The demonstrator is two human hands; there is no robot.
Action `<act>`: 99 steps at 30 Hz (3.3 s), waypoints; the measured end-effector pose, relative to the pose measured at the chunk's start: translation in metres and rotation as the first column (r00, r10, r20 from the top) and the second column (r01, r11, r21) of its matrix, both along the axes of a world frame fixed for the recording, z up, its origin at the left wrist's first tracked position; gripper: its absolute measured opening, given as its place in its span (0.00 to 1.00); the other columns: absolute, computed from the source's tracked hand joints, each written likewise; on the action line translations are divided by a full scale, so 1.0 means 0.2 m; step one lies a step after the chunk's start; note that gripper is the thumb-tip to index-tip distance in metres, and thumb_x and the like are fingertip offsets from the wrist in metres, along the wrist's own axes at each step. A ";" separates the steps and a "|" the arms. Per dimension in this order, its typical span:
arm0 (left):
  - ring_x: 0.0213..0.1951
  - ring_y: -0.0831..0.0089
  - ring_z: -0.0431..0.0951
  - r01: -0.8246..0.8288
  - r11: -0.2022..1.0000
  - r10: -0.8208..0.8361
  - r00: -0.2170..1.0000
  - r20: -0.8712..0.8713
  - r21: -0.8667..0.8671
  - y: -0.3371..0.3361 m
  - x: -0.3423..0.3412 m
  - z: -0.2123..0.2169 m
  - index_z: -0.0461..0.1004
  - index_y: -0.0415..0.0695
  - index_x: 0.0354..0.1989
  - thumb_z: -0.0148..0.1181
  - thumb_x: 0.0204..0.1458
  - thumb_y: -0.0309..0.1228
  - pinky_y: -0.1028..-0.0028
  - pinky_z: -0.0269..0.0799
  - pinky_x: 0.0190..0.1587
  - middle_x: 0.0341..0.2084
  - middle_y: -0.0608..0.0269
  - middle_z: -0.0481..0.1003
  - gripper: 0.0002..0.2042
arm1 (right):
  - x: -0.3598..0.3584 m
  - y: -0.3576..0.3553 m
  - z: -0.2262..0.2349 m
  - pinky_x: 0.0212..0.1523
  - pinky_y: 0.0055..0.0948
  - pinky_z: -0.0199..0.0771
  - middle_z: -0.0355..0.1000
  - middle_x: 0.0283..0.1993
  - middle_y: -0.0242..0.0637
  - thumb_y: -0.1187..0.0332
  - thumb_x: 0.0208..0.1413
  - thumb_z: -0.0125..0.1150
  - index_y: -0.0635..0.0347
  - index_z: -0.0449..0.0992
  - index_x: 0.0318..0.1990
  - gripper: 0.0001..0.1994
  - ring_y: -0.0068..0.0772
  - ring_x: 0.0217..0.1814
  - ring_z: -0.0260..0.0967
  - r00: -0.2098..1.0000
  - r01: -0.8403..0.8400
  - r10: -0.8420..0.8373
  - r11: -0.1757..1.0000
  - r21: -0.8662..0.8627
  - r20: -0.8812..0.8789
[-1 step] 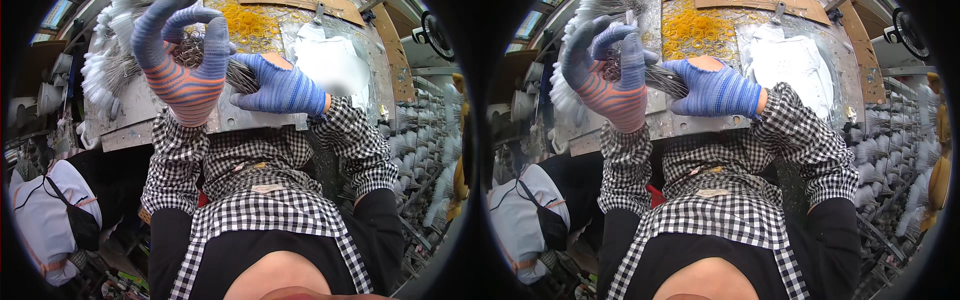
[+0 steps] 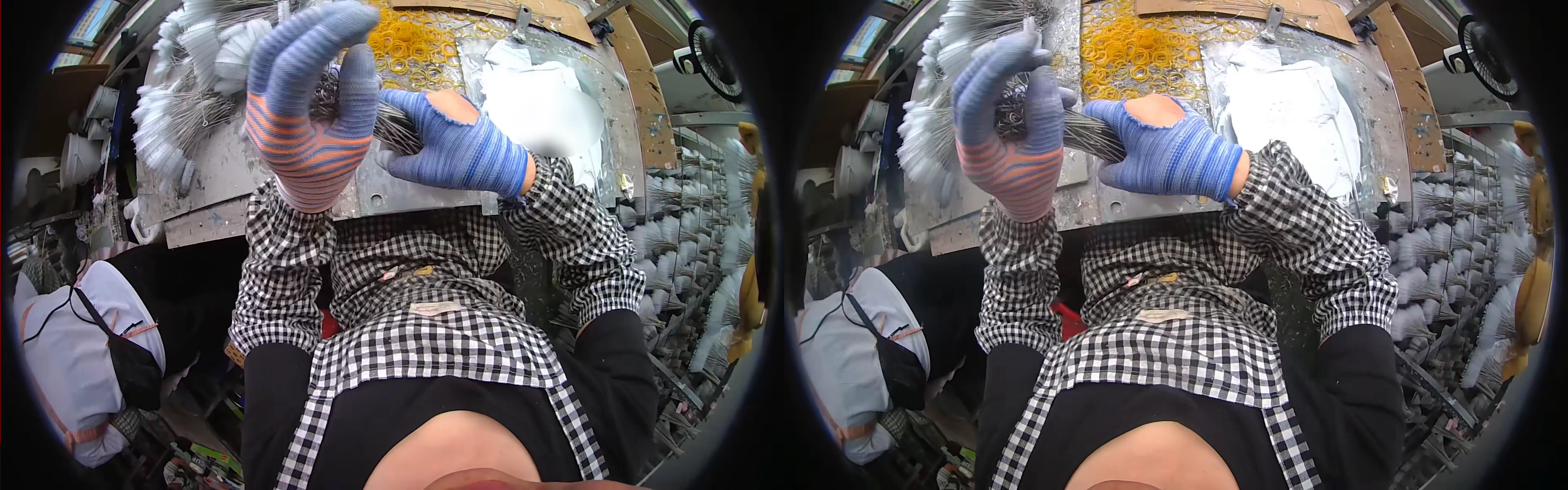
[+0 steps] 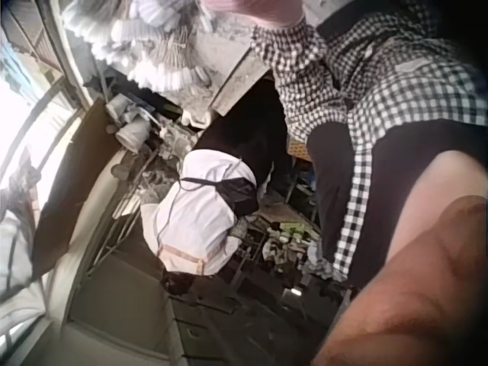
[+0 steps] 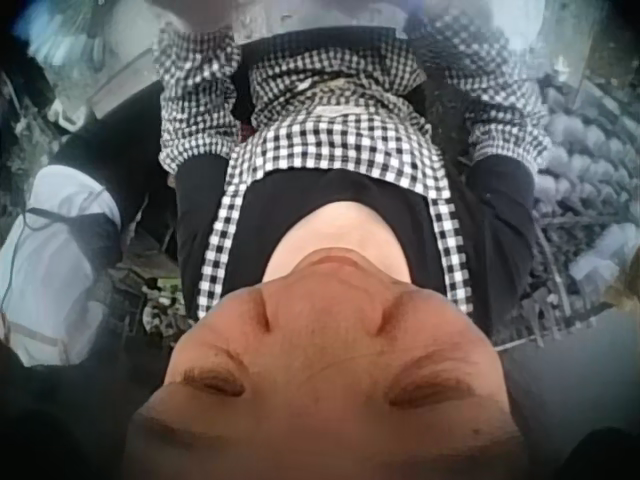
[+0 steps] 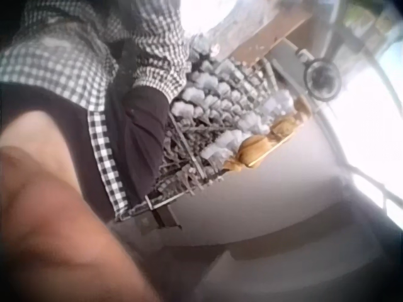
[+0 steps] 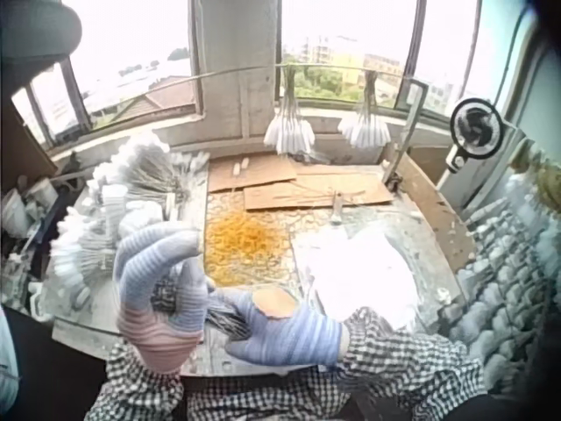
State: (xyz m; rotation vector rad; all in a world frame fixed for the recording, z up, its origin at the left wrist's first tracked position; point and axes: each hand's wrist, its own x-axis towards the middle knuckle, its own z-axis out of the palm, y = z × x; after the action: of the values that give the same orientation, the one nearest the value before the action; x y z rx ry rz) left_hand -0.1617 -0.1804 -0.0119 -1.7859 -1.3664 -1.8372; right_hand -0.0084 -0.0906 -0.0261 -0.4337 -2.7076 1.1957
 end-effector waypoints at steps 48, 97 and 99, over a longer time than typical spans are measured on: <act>0.34 0.59 0.81 0.012 0.872 -0.192 0.928 -0.320 -0.489 0.04 0.07 -0.08 0.81 0.48 0.34 0.66 0.42 0.28 0.66 0.78 0.37 0.32 0.60 0.78 0.09 | 0.01 -0.07 -0.67 0.45 0.31 0.78 0.78 0.39 0.34 0.64 0.49 0.74 0.62 0.77 0.45 0.18 0.31 0.43 0.77 0.911 0.139 -0.258 0.926 -0.351 -0.320; 0.33 0.53 0.77 0.491 0.760 -0.645 0.645 -0.409 -0.425 1.06 0.74 -0.12 0.74 0.45 0.33 0.59 0.48 0.26 0.60 0.75 0.36 0.27 0.54 0.73 0.04 | 0.83 0.67 -0.82 0.56 0.32 0.75 0.76 0.53 0.37 0.57 0.58 0.68 0.59 0.72 0.59 0.25 0.32 0.57 0.73 0.805 0.588 -0.586 0.809 -0.006 -0.095; 0.33 0.53 0.77 0.503 0.759 -0.648 0.643 -0.409 -0.413 1.05 0.75 -0.13 0.74 0.45 0.33 0.59 0.48 0.26 0.60 0.75 0.36 0.27 0.54 0.73 0.04 | 0.84 0.69 -0.85 0.57 0.32 0.75 0.75 0.54 0.37 0.57 0.59 0.67 0.59 0.72 0.59 0.24 0.32 0.58 0.72 0.808 0.587 -0.584 0.809 0.032 -0.077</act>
State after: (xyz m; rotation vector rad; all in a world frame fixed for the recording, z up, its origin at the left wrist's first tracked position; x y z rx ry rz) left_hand -0.0121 0.0292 -0.0385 -2.8705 -0.8850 -1.2043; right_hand 0.1602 0.0482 -0.1961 -1.1039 -2.2647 0.9260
